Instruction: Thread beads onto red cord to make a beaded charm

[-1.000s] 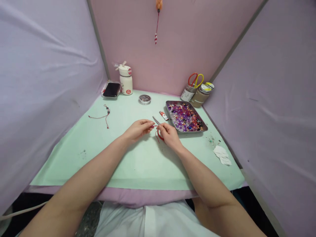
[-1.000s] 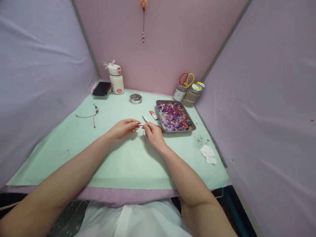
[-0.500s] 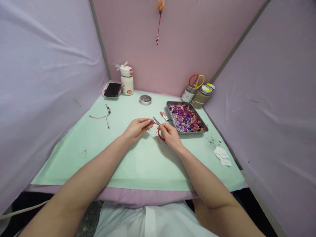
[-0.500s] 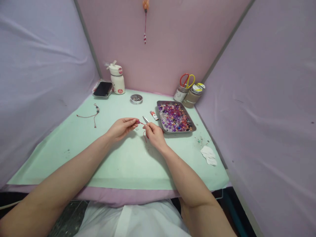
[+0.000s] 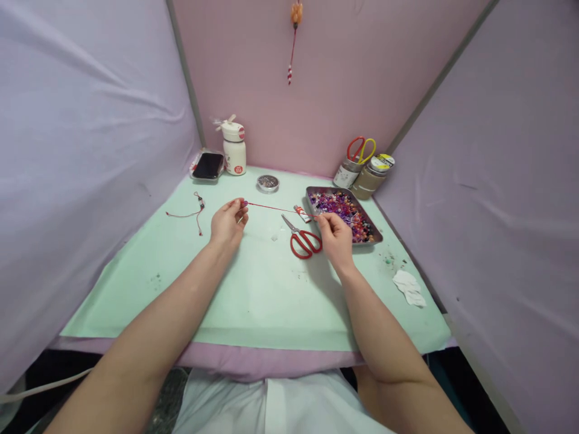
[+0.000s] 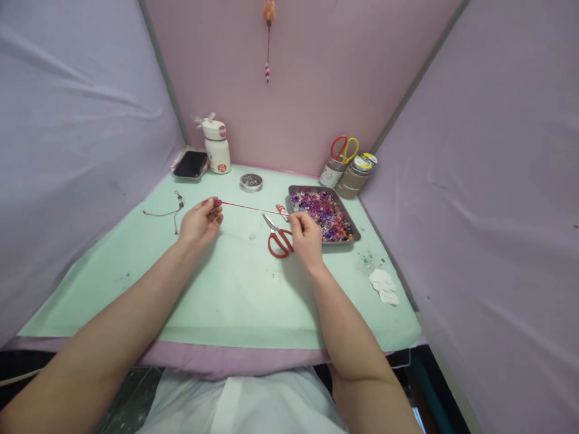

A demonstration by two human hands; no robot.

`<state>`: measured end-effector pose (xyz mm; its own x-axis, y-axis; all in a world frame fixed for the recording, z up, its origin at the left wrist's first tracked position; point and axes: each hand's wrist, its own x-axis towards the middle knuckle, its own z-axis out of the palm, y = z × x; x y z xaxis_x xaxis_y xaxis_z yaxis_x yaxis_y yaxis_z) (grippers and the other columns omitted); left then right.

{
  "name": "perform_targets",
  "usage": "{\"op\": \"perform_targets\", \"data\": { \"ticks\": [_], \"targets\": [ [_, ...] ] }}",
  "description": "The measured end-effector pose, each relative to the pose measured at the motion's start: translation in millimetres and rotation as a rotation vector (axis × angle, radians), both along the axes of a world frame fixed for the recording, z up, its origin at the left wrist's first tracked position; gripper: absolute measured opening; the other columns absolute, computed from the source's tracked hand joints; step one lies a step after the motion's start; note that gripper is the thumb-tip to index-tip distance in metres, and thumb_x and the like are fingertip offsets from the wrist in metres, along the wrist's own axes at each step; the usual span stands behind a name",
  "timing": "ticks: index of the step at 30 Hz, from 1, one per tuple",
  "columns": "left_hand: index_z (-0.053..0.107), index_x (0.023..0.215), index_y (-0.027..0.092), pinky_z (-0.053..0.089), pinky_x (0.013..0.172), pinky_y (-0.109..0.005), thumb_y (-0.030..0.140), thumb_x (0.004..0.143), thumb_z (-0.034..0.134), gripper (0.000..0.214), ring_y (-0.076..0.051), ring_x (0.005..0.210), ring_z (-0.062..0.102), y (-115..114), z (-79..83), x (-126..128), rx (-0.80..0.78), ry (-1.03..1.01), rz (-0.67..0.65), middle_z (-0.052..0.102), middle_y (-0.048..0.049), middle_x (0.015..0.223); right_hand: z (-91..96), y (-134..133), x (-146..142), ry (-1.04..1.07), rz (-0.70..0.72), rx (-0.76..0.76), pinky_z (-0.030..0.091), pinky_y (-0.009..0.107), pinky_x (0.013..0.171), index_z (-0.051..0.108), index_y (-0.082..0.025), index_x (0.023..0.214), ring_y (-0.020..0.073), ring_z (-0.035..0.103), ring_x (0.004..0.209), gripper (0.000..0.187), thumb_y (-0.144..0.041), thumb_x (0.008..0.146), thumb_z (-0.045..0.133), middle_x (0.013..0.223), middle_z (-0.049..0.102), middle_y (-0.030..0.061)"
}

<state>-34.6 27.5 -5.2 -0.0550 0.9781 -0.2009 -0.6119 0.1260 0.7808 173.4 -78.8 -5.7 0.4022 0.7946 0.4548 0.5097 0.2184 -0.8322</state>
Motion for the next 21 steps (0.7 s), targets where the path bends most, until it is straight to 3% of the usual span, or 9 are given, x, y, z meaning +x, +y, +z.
{"op": "perform_targets", "data": {
  "ticks": [6,12,15,21],
  "targets": [
    [0.062,0.073,0.015,0.036,0.055,-0.017,0.013,0.074,0.065,0.005,-0.005,0.057,0.051,3,-1.0,-3,-0.005,-0.037,0.021,0.061,0.0007,0.07,1.9,2,14,-0.005,-0.119,0.046,0.032,0.024,0.057,0.057,-0.017,0.075,0.0103,0.037,0.056,0.025,-0.038,0.086,0.052,0.061,0.048,-0.0037],
    [0.059,0.071,0.015,0.035,0.053,-0.017,0.01,0.075,0.061,0.007,-0.005,0.056,0.05,4,6.2,-7,-0.031,-0.038,-0.026,0.058,0.0014,0.068,0.0,3,14,-0.008,-0.125,0.054,0.033,0.024,0.058,0.056,-0.017,0.074,0.0106,0.037,0.057,0.025,-0.038,0.087,0.05,0.063,0.049,-0.0031],
    [0.06,0.071,0.015,0.037,0.055,-0.018,0.012,0.073,0.062,0.004,-0.006,0.06,0.053,7,9.7,-12,-0.036,0.039,-0.117,0.059,0.0003,0.069,0.2,3,14,0.014,-0.097,0.038,0.033,0.024,0.058,0.056,-0.018,0.074,0.0108,0.037,0.057,0.026,-0.04,0.087,0.05,0.063,0.049,-0.0028],
    [0.063,0.07,0.016,0.039,0.059,-0.021,0.025,0.065,0.067,0.011,-0.01,0.068,0.056,10,10.3,-20,0.066,0.298,-0.157,0.064,-0.0024,0.078,0.5,3,12,0.054,-0.055,0.015,0.032,0.024,0.055,0.057,-0.018,0.076,0.0106,0.036,0.056,0.026,-0.041,0.086,0.05,0.062,0.046,-0.003]
  ]
}}
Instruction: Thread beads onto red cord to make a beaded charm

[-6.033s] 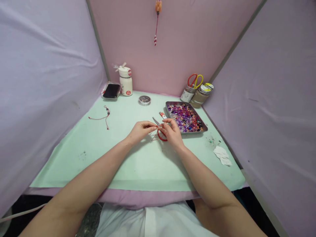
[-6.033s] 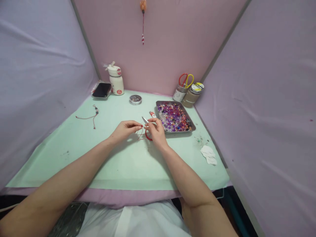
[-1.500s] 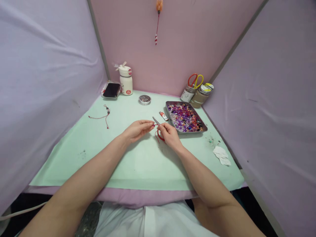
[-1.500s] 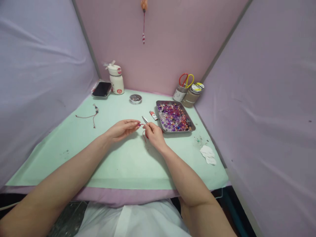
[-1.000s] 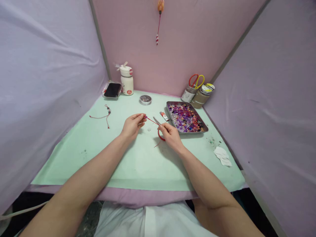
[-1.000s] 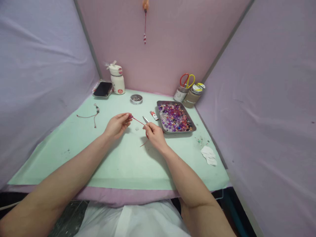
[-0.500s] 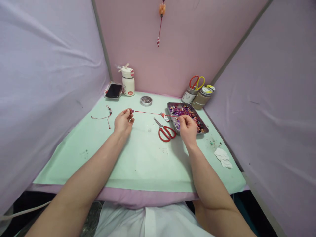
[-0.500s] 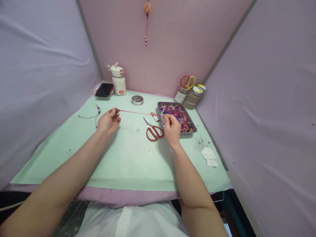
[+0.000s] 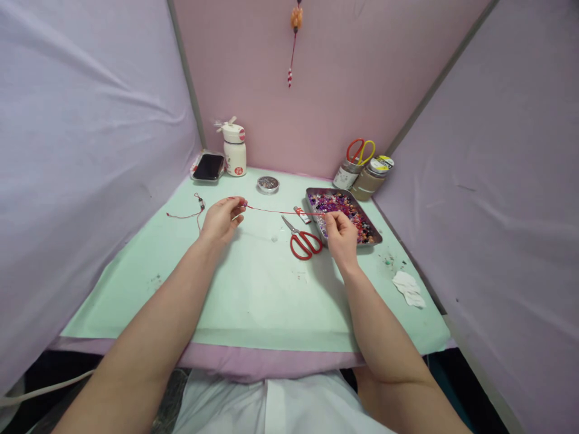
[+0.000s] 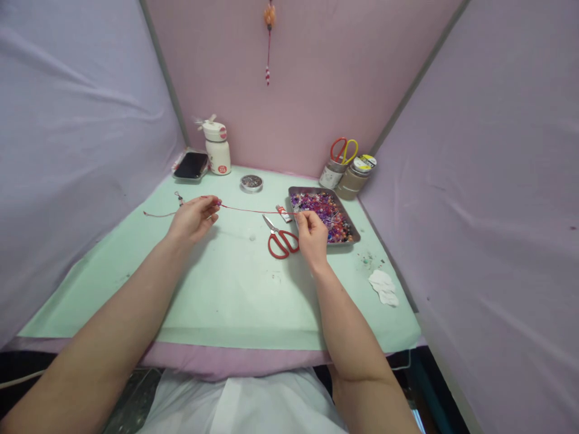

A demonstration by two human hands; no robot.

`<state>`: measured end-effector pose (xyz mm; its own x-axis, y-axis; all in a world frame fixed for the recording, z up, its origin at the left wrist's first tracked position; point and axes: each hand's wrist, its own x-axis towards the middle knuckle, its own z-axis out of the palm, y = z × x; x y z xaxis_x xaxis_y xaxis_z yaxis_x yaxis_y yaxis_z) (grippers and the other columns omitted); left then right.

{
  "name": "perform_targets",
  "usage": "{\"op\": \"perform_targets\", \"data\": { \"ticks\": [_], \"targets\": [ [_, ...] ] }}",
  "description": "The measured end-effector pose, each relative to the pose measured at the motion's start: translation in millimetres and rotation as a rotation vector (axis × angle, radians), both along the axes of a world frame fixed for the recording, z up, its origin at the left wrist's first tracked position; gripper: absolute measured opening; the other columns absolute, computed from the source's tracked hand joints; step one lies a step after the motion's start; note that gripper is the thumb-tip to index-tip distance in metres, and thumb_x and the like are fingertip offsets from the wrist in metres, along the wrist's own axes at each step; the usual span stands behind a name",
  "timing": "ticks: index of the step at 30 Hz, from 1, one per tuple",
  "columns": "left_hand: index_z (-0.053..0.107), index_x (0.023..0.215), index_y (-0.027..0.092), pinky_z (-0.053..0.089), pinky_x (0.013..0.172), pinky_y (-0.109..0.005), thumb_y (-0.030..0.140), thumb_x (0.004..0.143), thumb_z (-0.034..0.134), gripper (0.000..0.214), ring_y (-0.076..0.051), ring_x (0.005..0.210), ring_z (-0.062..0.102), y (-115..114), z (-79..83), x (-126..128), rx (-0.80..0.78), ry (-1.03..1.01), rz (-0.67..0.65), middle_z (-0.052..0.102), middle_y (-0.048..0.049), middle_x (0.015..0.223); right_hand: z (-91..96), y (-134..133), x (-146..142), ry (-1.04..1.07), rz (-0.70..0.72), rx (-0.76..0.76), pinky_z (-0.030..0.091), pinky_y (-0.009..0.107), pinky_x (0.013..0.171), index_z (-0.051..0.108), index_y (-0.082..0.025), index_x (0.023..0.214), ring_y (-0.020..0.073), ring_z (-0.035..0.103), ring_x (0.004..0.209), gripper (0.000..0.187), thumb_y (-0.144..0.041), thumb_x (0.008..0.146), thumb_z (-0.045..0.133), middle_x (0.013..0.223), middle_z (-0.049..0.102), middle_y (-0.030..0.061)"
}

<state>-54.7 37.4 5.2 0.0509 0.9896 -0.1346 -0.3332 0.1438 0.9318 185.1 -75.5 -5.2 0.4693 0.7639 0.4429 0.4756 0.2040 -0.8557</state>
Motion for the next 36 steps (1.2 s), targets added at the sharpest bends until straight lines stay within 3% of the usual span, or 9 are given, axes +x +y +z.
{"op": "perform_targets", "data": {
  "ticks": [8,13,17,18,20,24,28,32,36],
  "targets": [
    [0.069,0.065,0.021,0.036,0.057,-0.026,0.032,0.067,0.056,0.017,-0.015,0.063,0.052,-9,11.3,-16,0.164,0.97,-0.568,0.064,-0.0021,0.071,-2.2,-2,-5,-0.114,0.152,-0.031,0.032,0.024,0.056,0.055,-0.019,0.075,0.0106,0.038,0.057,0.023,-0.037,0.088,0.049,0.062,0.046,-0.0032],
    [0.063,0.06,0.02,0.037,0.058,-0.029,0.026,0.063,0.055,0.011,-0.018,0.06,0.052,-2,-1.6,-20,0.241,1.341,-0.544,0.062,-0.0033,0.064,-8.9,-2,-12,-0.189,0.266,-0.102,0.032,0.024,0.056,0.056,-0.019,0.075,0.0104,0.038,0.055,0.024,-0.036,0.088,0.048,0.06,0.046,-0.0037],
    [0.067,0.076,0.022,0.042,0.071,-0.029,0.021,0.058,0.063,0.018,-0.02,0.072,0.057,-2,-7.5,-12,0.352,1.126,-0.315,0.066,-0.0037,0.078,-11.8,-1,-18,-0.257,0.354,-0.17,0.031,0.024,0.055,0.058,-0.019,0.075,0.0102,0.038,0.053,0.024,-0.037,0.088,0.048,0.057,0.045,-0.0042],
    [0.067,0.08,0.022,0.042,0.076,-0.03,0.02,0.057,0.066,0.023,-0.021,0.076,0.057,-6,-6.7,-7,0.423,1.013,-0.186,0.066,-0.0048,0.082,-11.9,-2,-19,-0.278,0.37,-0.18,0.032,0.024,0.056,0.058,-0.019,0.075,0.0104,0.039,0.053,0.025,-0.037,0.088,0.048,0.057,0.047,-0.004],
    [0.068,0.087,0.022,0.041,0.088,-0.031,0.02,0.063,0.066,0.024,-0.022,0.089,0.057,-18,-4.2,7,0.591,0.811,-0.101,0.066,-0.0059,0.092,-12.0,-3,-23,-0.313,0.396,-0.19,0.034,0.024,0.058,0.06,-0.019,0.077,0.011,0.042,0.055,0.026,-0.038,0.089,0.047,0.06,0.052,-0.0028],
    [0.065,0.096,0.022,0.044,0.086,-0.03,0.03,0.077,0.061,0.021,-0.019,0.092,0.06,-50,-5.3,37,0.532,0.427,-0.395,0.067,-0.0049,0.097,-13.3,-5,-28,-0.337,0.428,-0.177,0.037,0.024,0.061,0.062,-0.019,0.081,0.0118,0.047,0.058,0.027,-0.038,0.09,0.045,0.064,0.057,-0.0014],
    [0.061,0.09,0.019,0.045,0.067,-0.028,0.036,0.086,0.049,0.02,-0.016,0.07,0.059,-66,-16.5,52,0.373,0.326,-0.605,0.063,-0.002,0.073,-15.0,-5,-29,-0.326,0.452,-0.166,0.037,0.023,0.061,0.063,-0.019,0.082,0.0117,0.048,0.059,0.027,-0.037,0.091,0.044,0.067,0.06,-0.0006],
    [0.057,0.087,0.019,0.038,0.052,-0.025,0.038,0.086,0.047,0.022,-0.012,0.052,0.047,-63,-21.0,54,0.285,0.318,-0.582,0.053,0.0025,0.061,-15.6,-5,-29,-0.32,0.422,-0.165,0.036,0.023,0.06,0.061,-0.02,0.08,0.0115,0.045,0.055,0.026,-0.037,0.091,0.045,0.06,0.055,-0.0024],
    [0.059,0.082,0.019,0.037,0.056,-0.024,0.035,0.081,0.054,0.017,-0.011,0.057,0.045,-60,-17.0,51,0.375,0.482,-0.489,0.052,0.0034,0.063,-16.8,-3,-29,-0.31,0.403,-0.167,0.036,0.023,0.06,0.06,-0.019,0.078,0.0111,0.044,0.055,0.026,-0.037,0.09,0.046,0.059,0.052,-0.0033]
  ]
}}
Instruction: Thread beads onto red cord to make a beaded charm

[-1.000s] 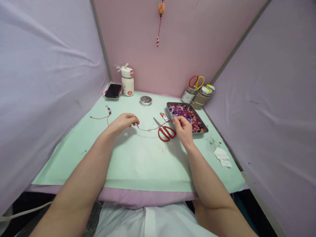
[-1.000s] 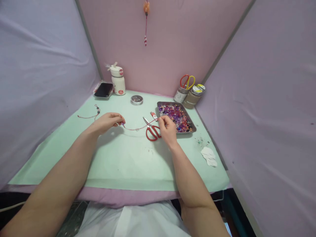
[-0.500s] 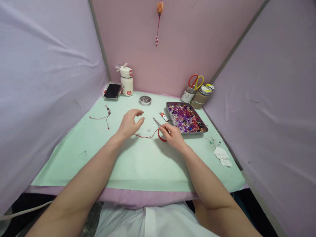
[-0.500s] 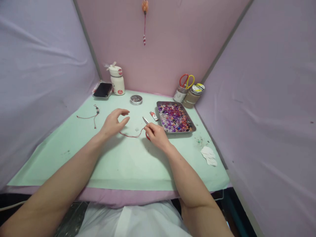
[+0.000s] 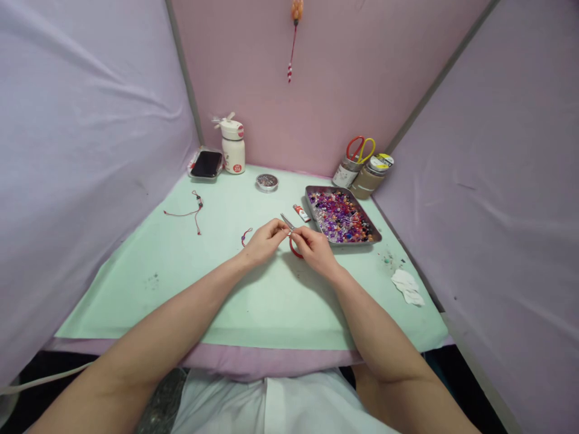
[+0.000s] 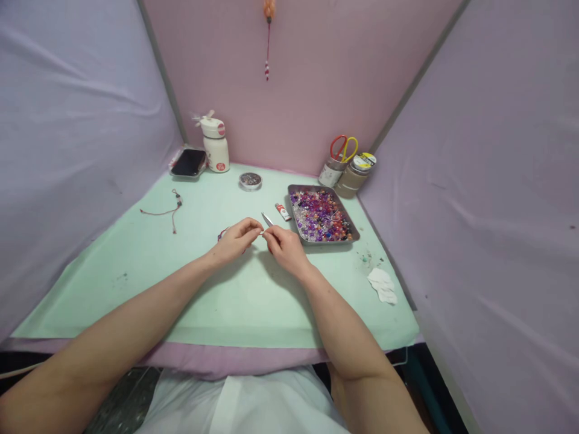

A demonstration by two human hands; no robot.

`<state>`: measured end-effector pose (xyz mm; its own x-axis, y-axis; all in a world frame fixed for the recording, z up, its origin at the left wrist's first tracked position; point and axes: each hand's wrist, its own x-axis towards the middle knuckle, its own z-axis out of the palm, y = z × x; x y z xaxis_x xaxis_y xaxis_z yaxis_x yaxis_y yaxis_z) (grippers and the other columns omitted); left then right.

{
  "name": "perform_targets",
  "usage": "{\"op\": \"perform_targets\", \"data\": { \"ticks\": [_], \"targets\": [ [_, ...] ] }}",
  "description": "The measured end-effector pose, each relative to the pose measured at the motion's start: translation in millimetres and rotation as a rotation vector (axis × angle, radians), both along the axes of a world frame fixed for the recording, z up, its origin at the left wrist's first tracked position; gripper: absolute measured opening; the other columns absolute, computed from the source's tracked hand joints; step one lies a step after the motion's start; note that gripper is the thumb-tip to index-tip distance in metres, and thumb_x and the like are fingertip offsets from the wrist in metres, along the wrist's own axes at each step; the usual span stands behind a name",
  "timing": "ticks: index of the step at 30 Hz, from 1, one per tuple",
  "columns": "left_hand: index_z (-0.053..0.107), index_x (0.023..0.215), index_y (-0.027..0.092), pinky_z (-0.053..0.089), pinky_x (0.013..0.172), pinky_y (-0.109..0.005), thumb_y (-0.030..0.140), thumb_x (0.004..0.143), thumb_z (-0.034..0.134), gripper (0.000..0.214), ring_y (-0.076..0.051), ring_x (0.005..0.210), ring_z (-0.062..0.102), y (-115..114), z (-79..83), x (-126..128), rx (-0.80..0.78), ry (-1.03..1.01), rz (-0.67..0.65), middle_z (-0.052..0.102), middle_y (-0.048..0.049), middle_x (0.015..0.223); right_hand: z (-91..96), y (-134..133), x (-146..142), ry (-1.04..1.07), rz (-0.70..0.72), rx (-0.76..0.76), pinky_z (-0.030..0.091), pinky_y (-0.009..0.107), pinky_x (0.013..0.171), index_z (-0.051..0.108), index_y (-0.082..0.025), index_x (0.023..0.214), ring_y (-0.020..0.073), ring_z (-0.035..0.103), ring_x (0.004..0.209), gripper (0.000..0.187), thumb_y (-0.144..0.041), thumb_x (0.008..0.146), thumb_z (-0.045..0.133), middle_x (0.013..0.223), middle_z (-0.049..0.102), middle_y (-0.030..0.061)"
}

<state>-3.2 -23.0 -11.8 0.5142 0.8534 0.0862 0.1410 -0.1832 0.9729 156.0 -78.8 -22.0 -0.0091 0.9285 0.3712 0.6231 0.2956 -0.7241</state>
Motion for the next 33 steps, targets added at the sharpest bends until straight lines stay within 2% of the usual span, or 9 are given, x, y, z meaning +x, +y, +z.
{"op": "perform_targets", "data": {
  "ticks": [4,7,10,15,18,21,25,29,33],
  "targets": [
    [0.063,0.079,0.018,0.036,0.06,-0.025,0.035,0.077,0.059,0.017,-0.012,0.061,0.046,3,-1.5,-2,0.102,0.021,0.026,0.058,0.0011,0.068,-1.2,1,1,0.022,-0.027,-0.011,0.035,0.022,0.059,0.061,-0.019,0.079,0.0111,0.043,0.058,0.027,-0.038,0.09,0.046,0.061,0.051,-0.0032],
    [0.068,0.077,0.018,0.032,0.055,-0.026,0.039,0.074,0.062,0.022,-0.012,0.056,0.043,6,-5.0,-4,0.115,0.051,0.056,0.056,0.0015,0.06,-1.9,2,1,0.033,-0.038,-0.012,0.035,0.022,0.06,0.061,-0.018,0.079,0.0111,0.044,0.059,0.027,-0.039,0.09,0.046,0.063,0.051,-0.003],
    [0.071,0.076,0.018,0.031,0.054,-0.026,0.04,0.072,0.065,0.023,-0.011,0.053,0.042,7,-6.2,-4,0.095,0.073,0.071,0.056,0.0015,0.057,-3.5,2,1,0.031,-0.031,-0.017,0.036,0.022,0.06,0.06,-0.019,0.079,0.0111,0.044,0.059,0.028,-0.039,0.09,0.046,0.063,0.052,-0.003],
    [0.073,0.072,0.018,0.037,0.058,-0.026,0.038,0.067,0.07,0.021,-0.014,0.061,0.051,7,-2.7,-4,0.035,0.028,0.103,0.066,-0.0029,0.066,-5.3,3,0,0.035,-0.041,-0.017,0.036,0.023,0.06,0.061,-0.019,0.079,0.0116,0.046,0.06,0.028,-0.039,0.09,0.046,0.065,0.055,-0.0021],
    [0.073,0.069,0.018,0.035,0.054,-0.025,0.036,0.066,0.071,0.019,-0.012,0.055,0.048,8,2.3,-6,-0.012,0.025,0.148,0.062,-0.0011,0.058,-6.0,3,0,0.043,-0.063,-0.028,0.037,0.023,0.06,0.06,-0.019,0.079,0.0121,0.046,0.059,0.027,-0.039,0.09,0.046,0.061,0.053,-0.0028],
    [0.072,0.069,0.017,0.03,0.048,-0.025,0.034,0.066,0.07,0.017,-0.011,0.047,0.041,11,7.3,-10,-0.048,0.015,0.27,0.056,0.0011,0.051,-9.6,5,-1,0.021,-0.087,0.001,0.04,0.025,0.065,0.06,-0.019,0.082,0.0138,0.05,0.063,0.025,-0.037,0.091,0.044,0.066,0.056,-0.0011],
    [0.071,0.067,0.017,0.031,0.05,-0.026,0.032,0.064,0.072,0.016,-0.011,0.051,0.043,17,10.1,-13,-0.006,-0.058,0.398,0.058,0.0001,0.055,-19.4,11,-7,-0.175,-0.085,0.069,0.04,0.031,0.082,0.062,-0.018,0.098,0.0194,0.056,0.086,0.021,-0.031,0.09,0.049,0.091,0.063,0.0065],
    [0.071,0.067,0.017,0.033,0.054,-0.026,0.032,0.063,0.071,0.015,-0.012,0.053,0.045,18,10.3,-12,0.027,-0.059,0.422,0.058,0.0005,0.055,-27.9,18,-18,-0.428,-0.107,0.029,0.033,0.04,0.092,0.057,-0.02,0.118,0.0255,0.05,0.108,0.031,-0.03,0.089,0.052,0.115,0.06,0.0116],
    [0.071,0.065,0.018,0.036,0.057,-0.026,0.028,0.063,0.07,0.011,-0.013,0.055,0.048,16,9.5,-10,0.047,-0.045,0.413,0.061,0.0003,0.058,-30.8,24,-23,-0.567,-0.103,0.012,0.027,0.044,0.092,0.053,-0.021,0.126,0.0279,0.046,0.112,0.035,-0.028,0.091,0.049,0.122,0.058,0.0131]
  ]
}}
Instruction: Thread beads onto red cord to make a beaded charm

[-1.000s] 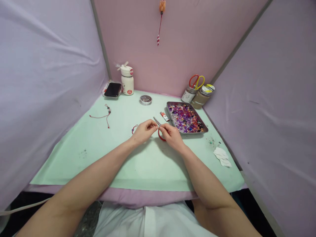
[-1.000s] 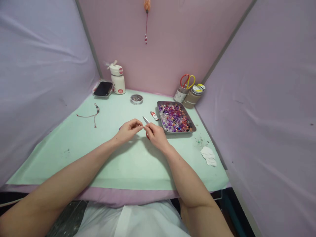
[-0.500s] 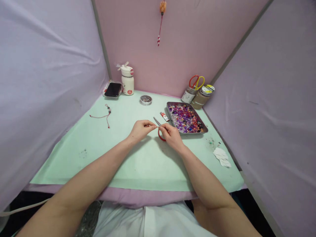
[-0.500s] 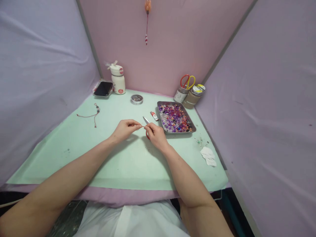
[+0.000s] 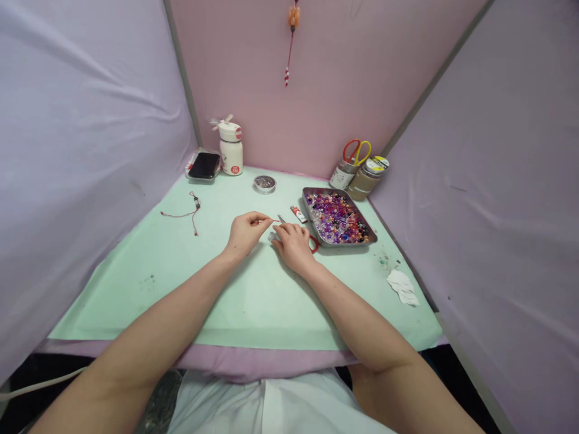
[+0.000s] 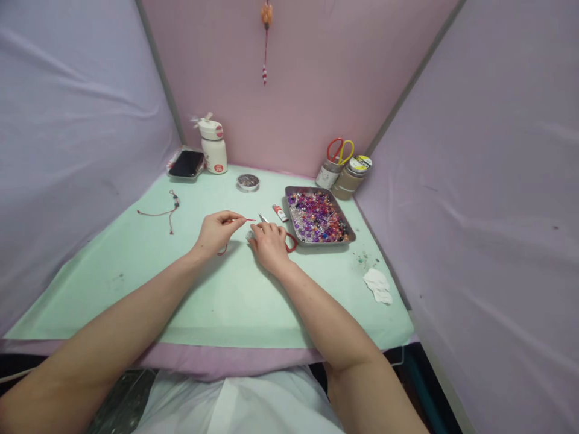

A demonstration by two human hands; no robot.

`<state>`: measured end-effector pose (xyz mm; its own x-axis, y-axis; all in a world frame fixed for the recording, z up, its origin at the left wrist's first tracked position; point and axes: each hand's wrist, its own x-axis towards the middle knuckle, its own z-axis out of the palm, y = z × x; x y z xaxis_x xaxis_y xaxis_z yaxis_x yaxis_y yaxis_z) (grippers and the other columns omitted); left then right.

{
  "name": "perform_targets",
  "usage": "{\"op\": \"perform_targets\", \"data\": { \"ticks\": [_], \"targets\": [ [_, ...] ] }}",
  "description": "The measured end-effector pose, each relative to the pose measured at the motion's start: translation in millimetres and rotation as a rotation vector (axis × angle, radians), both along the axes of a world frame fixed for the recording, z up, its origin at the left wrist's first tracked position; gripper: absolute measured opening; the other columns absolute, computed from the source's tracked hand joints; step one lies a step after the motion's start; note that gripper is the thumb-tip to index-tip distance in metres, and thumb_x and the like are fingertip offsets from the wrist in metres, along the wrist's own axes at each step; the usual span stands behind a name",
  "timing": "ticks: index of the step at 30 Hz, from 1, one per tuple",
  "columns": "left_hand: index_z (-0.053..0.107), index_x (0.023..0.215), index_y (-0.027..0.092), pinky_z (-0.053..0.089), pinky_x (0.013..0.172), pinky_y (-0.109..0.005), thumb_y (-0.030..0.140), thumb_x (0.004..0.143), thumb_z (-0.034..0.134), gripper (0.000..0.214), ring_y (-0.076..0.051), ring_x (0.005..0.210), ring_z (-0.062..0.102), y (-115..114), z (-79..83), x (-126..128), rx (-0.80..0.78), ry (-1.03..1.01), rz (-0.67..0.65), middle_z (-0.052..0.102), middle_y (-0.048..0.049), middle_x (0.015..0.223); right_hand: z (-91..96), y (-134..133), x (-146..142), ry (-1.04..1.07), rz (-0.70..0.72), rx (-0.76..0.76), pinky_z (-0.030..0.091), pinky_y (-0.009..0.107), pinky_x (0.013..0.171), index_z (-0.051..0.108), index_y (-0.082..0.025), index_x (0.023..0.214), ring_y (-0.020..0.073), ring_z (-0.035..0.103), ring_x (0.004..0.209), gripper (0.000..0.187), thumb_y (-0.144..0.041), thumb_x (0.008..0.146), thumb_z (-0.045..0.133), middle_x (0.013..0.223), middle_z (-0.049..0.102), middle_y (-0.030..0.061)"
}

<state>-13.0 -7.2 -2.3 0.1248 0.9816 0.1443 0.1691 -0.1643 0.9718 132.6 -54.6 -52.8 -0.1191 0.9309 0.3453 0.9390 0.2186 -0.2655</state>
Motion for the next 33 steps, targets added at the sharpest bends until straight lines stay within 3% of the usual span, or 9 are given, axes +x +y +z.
{"op": "perform_targets", "data": {
  "ticks": [6,10,15,22,27,33],
  "targets": [
    [0.072,0.068,0.018,0.037,0.056,-0.025,0.026,0.066,0.067,0.01,-0.013,0.056,0.049,0,-3.3,2,0.01,0.053,-0.025,0.062,0.0007,0.058,-0.2,1,-1,-0.052,0.022,-0.008,0.025,0.043,0.089,0.054,-0.025,0.127,0.0266,0.046,0.107,0.035,-0.024,0.092,0.047,0.116,0.062,0.011],
    [0.072,0.067,0.019,0.037,0.055,-0.025,0.028,0.066,0.068,0.01,-0.013,0.057,0.05,0,-5.0,1,0.014,0.064,-0.042,0.06,0.0009,0.056,0.6,2,-1,0.004,0.033,-0.02,0.026,0.042,0.088,0.064,-0.024,0.107,0.0249,0.049,0.104,0.023,-0.023,0.091,0.048,0.109,0.065,0.0091],
    [0.071,0.067,0.018,0.035,0.054,-0.025,0.031,0.066,0.067,0.014,-0.011,0.054,0.045,1,-6.4,0,0.03,0.096,-0.033,0.06,0.001,0.057,0.7,4,3,0.202,0.041,0.006,0.033,0.037,0.088,0.063,-0.021,0.098,0.0214,0.055,0.094,0.017,-0.022,0.086,0.051,0.1,0.067,0.0072],
    [0.071,0.073,0.016,0.034,0.054,-0.024,0.032,0.069,0.064,0.019,-0.01,0.052,0.042,0,-6.2,-1,0.066,0.164,-0.049,0.057,0.0025,0.056,0.8,1,10,0.503,0.025,0.101,0.044,0.028,0.071,0.062,-0.02,0.091,0.0148,0.057,0.069,0.015,-0.018,0.079,0.054,0.085,0.065,0.0028],
    [0.072,0.075,0.017,0.034,0.055,-0.023,0.03,0.073,0.061,0.017,-0.009,0.052,0.04,-3,-6.6,-2,0.194,0.252,-0.074,0.057,0.0035,0.056,4.8,-2,16,0.503,-0.002,0.21,0.044,0.031,0.073,0.061,-0.021,0.088,0.0151,0.056,0.068,0.01,-0.022,0.079,0.057,0.079,0.062,0.001],
    [0.071,0.074,0.019,0.041,0.066,-0.024,0.025,0.076,0.058,0.015,-0.012,0.065,0.053,-7,-9.0,-1,0.356,0.308,-0.121,0.069,-0.0007,0.074,7.7,-5,17,0.433,-0.037,0.265,0.038,0.032,0.078,0.061,-0.021,0.085,0.015,0.057,0.07,0.007,-0.021,0.08,0.058,0.079,0.064,0.0002]
  ]
}}
